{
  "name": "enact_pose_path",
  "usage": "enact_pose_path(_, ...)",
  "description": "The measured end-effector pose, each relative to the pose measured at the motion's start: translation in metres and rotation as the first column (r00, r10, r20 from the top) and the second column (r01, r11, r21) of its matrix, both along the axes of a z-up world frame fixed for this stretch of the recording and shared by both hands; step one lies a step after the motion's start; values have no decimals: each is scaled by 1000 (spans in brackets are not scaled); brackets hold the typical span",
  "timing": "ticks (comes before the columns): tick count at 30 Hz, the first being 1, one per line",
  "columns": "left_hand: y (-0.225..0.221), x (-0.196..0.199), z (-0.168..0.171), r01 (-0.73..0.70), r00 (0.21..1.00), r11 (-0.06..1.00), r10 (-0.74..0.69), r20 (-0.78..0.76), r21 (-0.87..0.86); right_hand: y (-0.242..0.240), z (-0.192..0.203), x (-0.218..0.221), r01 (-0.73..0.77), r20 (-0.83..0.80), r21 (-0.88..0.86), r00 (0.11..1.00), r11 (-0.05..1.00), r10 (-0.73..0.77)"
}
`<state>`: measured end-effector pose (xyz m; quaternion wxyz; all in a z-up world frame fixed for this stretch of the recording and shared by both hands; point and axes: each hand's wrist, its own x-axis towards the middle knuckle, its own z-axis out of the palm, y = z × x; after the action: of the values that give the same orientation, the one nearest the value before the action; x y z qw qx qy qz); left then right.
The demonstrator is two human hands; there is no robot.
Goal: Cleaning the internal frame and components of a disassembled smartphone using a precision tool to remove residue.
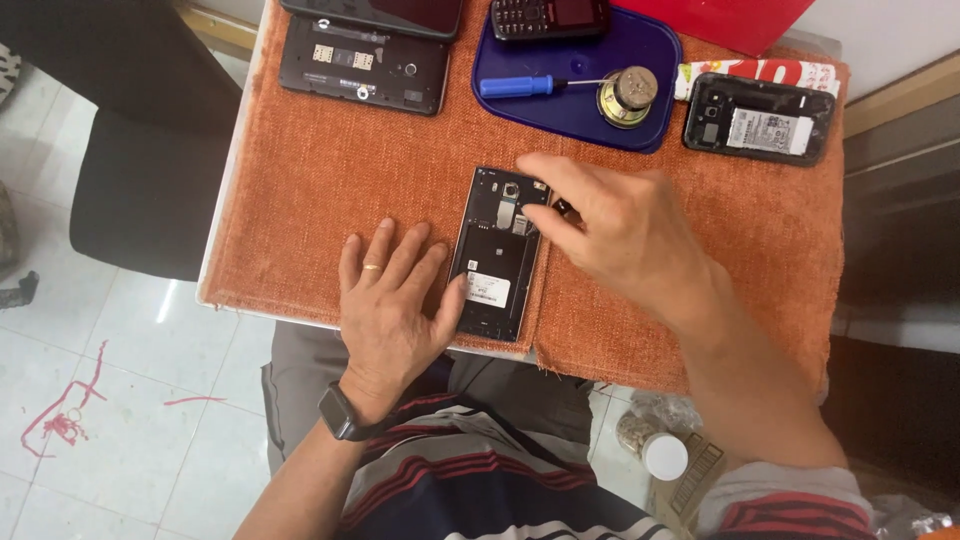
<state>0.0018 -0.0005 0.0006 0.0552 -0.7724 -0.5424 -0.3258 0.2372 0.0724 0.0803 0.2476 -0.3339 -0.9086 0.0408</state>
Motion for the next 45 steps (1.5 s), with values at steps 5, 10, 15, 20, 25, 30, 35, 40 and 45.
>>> enact_pose_path(5, 1, 0, 2, -4, 1000, 1000, 4, 1, 15, -5, 7, -5, -78, -25, -174, 997, 982, 75)
enact_pose_path(10, -1, 0, 0, -11, 1000, 1000, 11, -3, 17, -2, 6, 1, 57, 46, 120, 997, 991, -63)
enact_pose_path(15, 2, -1, 7, 27, 999, 1000, -27, 20, 0, -1, 3, 1, -49, 78, 54, 996, 997, 45)
enact_pose_path(20, 0, -1, -1, 12, 999, 1000, -12, 43, 4, -4, 4, 6, -7, 16, 27, 1000, 1000, 6)
enact_pose_path(25, 0, 0, -4, 5, 998, 1000, -5, 58, 3, 1, -9, 13, 30, 69, 74, 997, 997, -35)
enact_pose_path(30, 0, -1, -4, 15, 997, 1000, -15, 70, 4, -4, 3, 11, 8, 87, -7, 996, 1000, -8)
enact_pose_path(35, 0, 0, -4, 20, 996, 1000, -21, 82, 13, -2, -4, 11, 54, 102, 157, 992, 986, -71)
enact_pose_path(40, 0, -1, -3, 15, 997, 1000, -16, 77, 10, -12, 15, 3, 58, 53, -133, 997, 989, -52)
enact_pose_path(45, -1, -3, 6, 42, 996, 999, -42, 73, -2, -6, 4, 4, 42, 160, 115, 985, 993, -60)
